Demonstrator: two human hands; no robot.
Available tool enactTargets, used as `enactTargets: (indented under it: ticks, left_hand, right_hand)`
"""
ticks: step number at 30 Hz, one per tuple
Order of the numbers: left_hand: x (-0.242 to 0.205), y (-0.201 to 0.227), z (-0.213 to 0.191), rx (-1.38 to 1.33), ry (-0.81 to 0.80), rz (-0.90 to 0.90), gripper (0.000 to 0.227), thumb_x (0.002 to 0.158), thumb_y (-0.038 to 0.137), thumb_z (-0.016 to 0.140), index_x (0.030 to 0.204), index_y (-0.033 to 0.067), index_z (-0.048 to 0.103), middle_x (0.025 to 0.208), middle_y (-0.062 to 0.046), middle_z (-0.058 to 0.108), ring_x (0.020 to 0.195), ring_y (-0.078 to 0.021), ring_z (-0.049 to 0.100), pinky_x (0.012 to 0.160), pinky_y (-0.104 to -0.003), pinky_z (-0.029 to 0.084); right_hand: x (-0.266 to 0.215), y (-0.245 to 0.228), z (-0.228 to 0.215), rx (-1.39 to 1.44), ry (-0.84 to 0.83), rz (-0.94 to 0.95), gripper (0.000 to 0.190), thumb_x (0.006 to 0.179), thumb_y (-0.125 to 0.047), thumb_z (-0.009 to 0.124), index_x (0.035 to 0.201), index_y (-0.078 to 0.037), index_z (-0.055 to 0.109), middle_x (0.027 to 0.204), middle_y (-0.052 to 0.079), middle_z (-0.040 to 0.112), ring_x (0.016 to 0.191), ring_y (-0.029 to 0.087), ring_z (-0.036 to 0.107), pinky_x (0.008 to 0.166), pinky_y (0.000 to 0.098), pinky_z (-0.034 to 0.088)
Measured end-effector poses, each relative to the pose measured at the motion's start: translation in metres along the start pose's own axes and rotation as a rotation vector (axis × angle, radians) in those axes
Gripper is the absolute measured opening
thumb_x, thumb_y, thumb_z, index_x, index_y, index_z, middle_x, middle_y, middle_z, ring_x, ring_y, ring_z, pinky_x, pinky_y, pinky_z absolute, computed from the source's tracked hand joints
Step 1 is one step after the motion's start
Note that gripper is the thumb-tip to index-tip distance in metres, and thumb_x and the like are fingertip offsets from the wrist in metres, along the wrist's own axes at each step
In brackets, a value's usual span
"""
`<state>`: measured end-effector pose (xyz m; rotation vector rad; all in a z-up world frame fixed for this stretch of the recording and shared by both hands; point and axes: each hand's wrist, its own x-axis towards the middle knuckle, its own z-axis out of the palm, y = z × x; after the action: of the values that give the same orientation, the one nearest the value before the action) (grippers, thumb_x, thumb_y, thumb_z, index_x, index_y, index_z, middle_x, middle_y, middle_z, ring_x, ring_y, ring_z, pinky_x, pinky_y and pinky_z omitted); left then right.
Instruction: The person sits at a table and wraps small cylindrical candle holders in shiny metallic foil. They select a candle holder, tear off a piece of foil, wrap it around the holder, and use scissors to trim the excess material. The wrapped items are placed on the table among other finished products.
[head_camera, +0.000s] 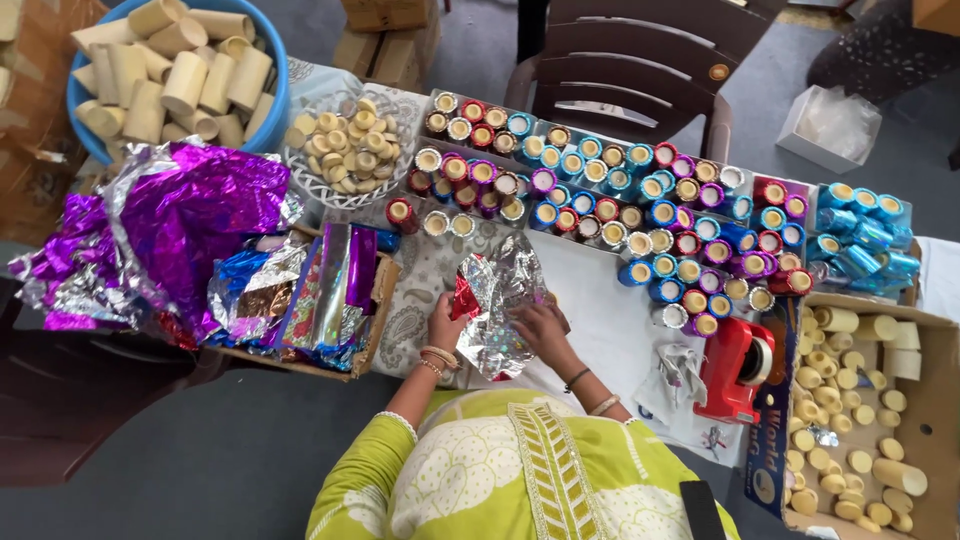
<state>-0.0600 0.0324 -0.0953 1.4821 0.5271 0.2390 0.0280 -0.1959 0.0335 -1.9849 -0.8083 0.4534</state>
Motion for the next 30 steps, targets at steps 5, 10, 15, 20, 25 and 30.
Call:
enactTargets:
  ticks: [5,10,15,20,25,30]
  left_hand:
    - [-0.009,0.06,-0.03,0.446,0.133,0.088,0.041,0.086,-0.003,0.07,0.126,0.0051,0.062,0.105,-0.015,0.076,0.098,-0.0319,0.073,0.081,-0.038,0.057]
    - [-0.022,0.081,-0.053,0.73,0.146,0.267,0.038,0.093,-0.002,0.062,0.128,0.0121,0.067,0.111,-0.015,0.073,0.102,-0.0362,0.072,0.086,-0.043,0.059]
    - [-0.042,0.08,-0.069,1.114,-0.074,0.712,0.057,0.087,-0.002,0.061,0.141,0.0139,0.06,0.136,-0.013,0.062,0.134,-0.0343,0.054,0.113,-0.047,0.043]
    - [-0.06,0.077,-0.08,1.308,-0.229,0.525,0.059,0.083,0.003,0.063,0.141,0.0111,0.057,0.147,-0.013,0.052,0.146,-0.0359,0.036,0.122,-0.051,0.028]
    - [-0.063,0.076,-0.087,1.233,-0.295,0.332,0.058,0.086,0.018,0.069,0.14,0.0043,0.054,0.149,-0.017,0.046,0.148,-0.0386,0.027,0.123,-0.052,0.019]
    - [-0.053,0.066,-0.076,1.254,-0.354,0.407,0.064,0.091,0.026,0.067,0.147,0.0049,0.047,0.155,-0.018,0.04,0.152,-0.0371,0.023,0.126,-0.05,0.017]
  right_hand:
    - [0.004,-0.012,-0.009,-0.149,0.0,0.039,0.028,0.092,-0.015,0.069,0.12,-0.011,0.072,0.111,0.01,0.065,0.108,0.032,0.059,0.095,0.0429,0.049]
    - [0.008,-0.017,0.007,-0.243,-0.034,-0.107,0.032,0.086,-0.012,0.072,0.118,-0.01,0.069,0.114,0.01,0.066,0.109,0.033,0.058,0.094,0.0447,0.048]
    - [0.021,-0.012,0.037,-0.235,-0.134,-0.096,0.034,0.091,-0.015,0.067,0.124,-0.008,0.065,0.112,0.015,0.063,0.106,0.037,0.058,0.091,0.0444,0.049]
    - [0.045,0.019,0.075,0.131,-0.152,0.168,0.029,0.106,-0.024,0.054,0.128,-0.006,0.058,0.106,0.012,0.07,0.092,0.026,0.069,0.081,0.0376,0.055]
    - [0.076,0.001,0.085,0.27,-0.135,0.328,0.042,0.105,-0.028,0.052,0.142,-0.009,0.044,0.091,0.011,0.072,0.081,0.02,0.071,0.073,0.0347,0.056]
    - [0.108,0.03,0.102,0.226,-0.103,0.411,0.037,0.098,-0.021,0.065,0.126,-0.004,0.047,0.103,0.007,0.069,0.08,0.021,0.069,0.068,0.0371,0.057]
